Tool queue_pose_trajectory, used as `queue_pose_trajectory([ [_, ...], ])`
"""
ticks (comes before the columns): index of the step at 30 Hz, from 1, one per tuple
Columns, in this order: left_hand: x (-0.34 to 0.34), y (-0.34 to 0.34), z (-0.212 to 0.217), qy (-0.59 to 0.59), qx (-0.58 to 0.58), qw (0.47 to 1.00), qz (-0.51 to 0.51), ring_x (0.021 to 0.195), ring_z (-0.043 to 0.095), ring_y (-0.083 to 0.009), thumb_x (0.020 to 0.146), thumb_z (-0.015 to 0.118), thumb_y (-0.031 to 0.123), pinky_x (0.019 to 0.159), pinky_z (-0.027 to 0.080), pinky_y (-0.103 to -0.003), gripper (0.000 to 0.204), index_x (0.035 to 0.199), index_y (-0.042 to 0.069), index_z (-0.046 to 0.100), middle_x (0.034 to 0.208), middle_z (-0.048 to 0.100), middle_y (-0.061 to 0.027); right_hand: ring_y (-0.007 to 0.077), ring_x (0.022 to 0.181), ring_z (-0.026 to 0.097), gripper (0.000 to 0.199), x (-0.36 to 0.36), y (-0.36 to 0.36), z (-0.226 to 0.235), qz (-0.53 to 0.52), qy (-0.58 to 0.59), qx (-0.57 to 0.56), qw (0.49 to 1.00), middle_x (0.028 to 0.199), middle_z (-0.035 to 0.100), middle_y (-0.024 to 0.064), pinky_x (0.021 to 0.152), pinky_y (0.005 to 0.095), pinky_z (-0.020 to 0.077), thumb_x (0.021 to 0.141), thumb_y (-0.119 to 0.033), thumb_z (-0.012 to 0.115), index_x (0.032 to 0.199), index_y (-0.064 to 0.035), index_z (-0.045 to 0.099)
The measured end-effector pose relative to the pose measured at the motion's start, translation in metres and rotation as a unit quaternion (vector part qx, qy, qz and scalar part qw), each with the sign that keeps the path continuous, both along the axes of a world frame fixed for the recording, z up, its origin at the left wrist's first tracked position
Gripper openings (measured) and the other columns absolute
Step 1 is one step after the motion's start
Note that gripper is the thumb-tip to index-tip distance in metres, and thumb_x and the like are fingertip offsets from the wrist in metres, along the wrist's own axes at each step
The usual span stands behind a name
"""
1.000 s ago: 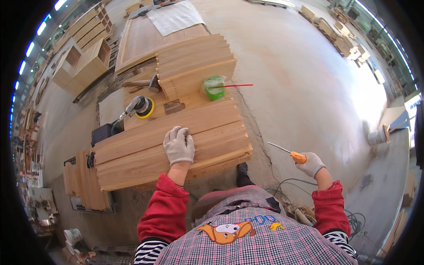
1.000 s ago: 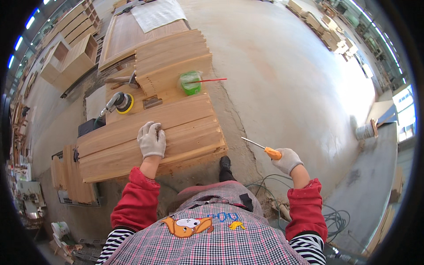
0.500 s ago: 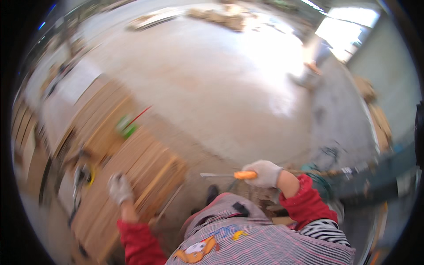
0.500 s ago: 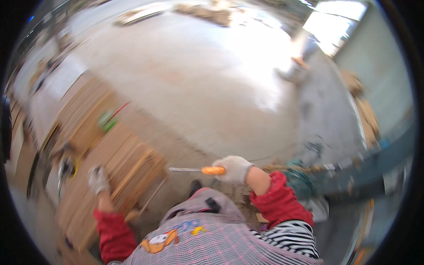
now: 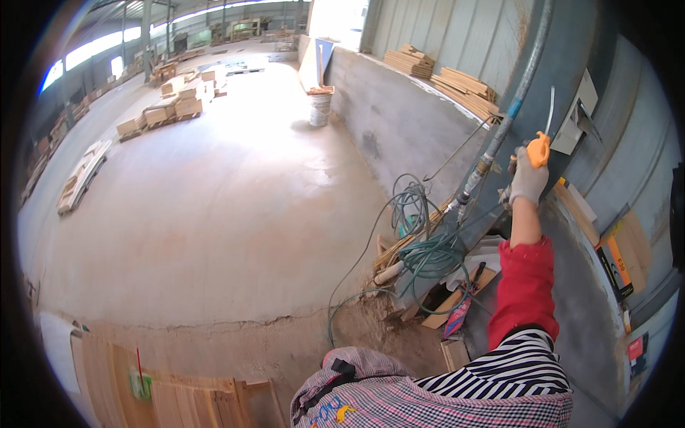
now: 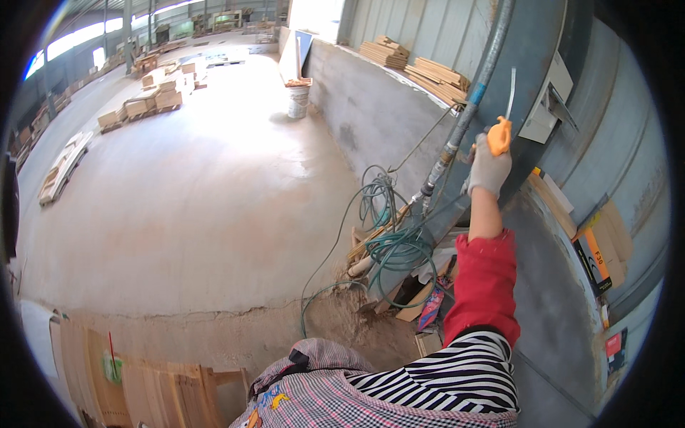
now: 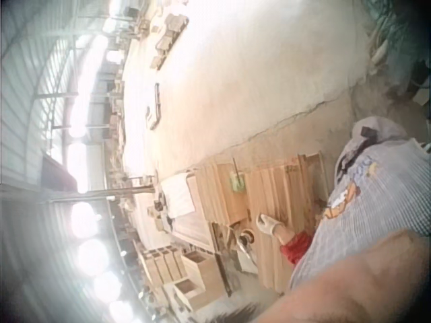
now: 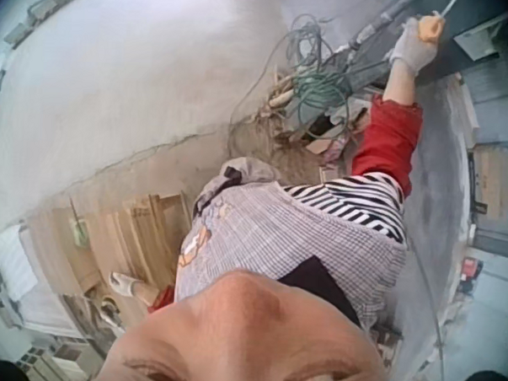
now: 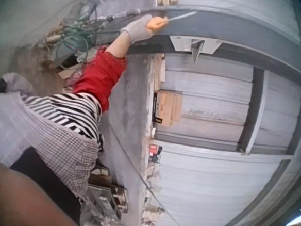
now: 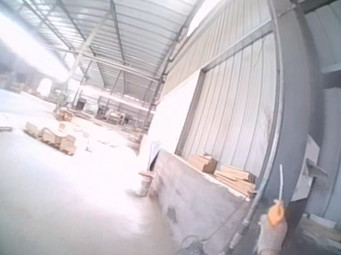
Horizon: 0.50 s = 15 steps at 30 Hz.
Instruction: The person moves through a workshop, picks up wooden planks, and stacks them on a workbench. They then use a hammer to tap small wooden dowels into pre-drilled holes on the stacked planks.
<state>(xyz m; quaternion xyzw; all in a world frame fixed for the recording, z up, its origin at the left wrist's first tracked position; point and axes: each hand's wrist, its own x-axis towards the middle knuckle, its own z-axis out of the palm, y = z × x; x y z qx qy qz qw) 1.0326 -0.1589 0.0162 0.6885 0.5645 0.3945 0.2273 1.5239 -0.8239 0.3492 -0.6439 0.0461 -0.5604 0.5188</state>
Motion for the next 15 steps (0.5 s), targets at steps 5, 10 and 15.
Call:
queue_pose_trajectory([
  [5, 0.066, -0.006, 0.027, -0.150, -0.103, 0.983, -0.018, 0.090, 0.060, -0.0243, 0.086, 0.062, 0.015, 0.082, 0.049, -0.034, 0.024, 0.104, 0.000, 0.065, 0.100, 0.065, -0.0148, 0.0132, 0.052, 0.056, 0.018, 0.075, -0.081, 0.029, 0.072, -0.019, 0.133, 0.988, 0.074, 0.058, 0.0042, 0.046, 0.0261, 0.0477, 0.082, -0.009, 0.066, 0.097, -0.0025, 0.058],
  [10, 0.131, -0.030, 0.039, -0.168, -0.092, 0.972, -0.137, 0.094, 0.059, -0.0246, 0.088, 0.060, 0.011, 0.090, 0.046, -0.033, 0.025, 0.107, -0.005, 0.061, 0.104, 0.064, -0.0151, 0.0137, 0.060, 0.056, 0.024, 0.120, -0.101, 0.039, 0.089, 0.056, 0.118, 0.987, 0.079, 0.058, 0.0029, 0.053, 0.0283, 0.0473, 0.083, -0.016, 0.067, 0.103, -0.0073, 0.057],
  [15, 0.173, -0.071, 0.048, -0.191, -0.158, 0.955, -0.160, 0.097, 0.058, -0.0252, 0.088, 0.058, 0.007, 0.092, 0.045, -0.034, 0.026, 0.110, -0.006, 0.059, 0.106, 0.063, -0.0155, 0.0157, 0.070, 0.057, 0.035, 0.150, -0.131, 0.032, 0.120, 0.111, 0.117, 0.980, 0.085, 0.058, 0.0033, 0.063, 0.0310, 0.0460, 0.086, -0.027, 0.062, 0.115, -0.0097, 0.053],
])
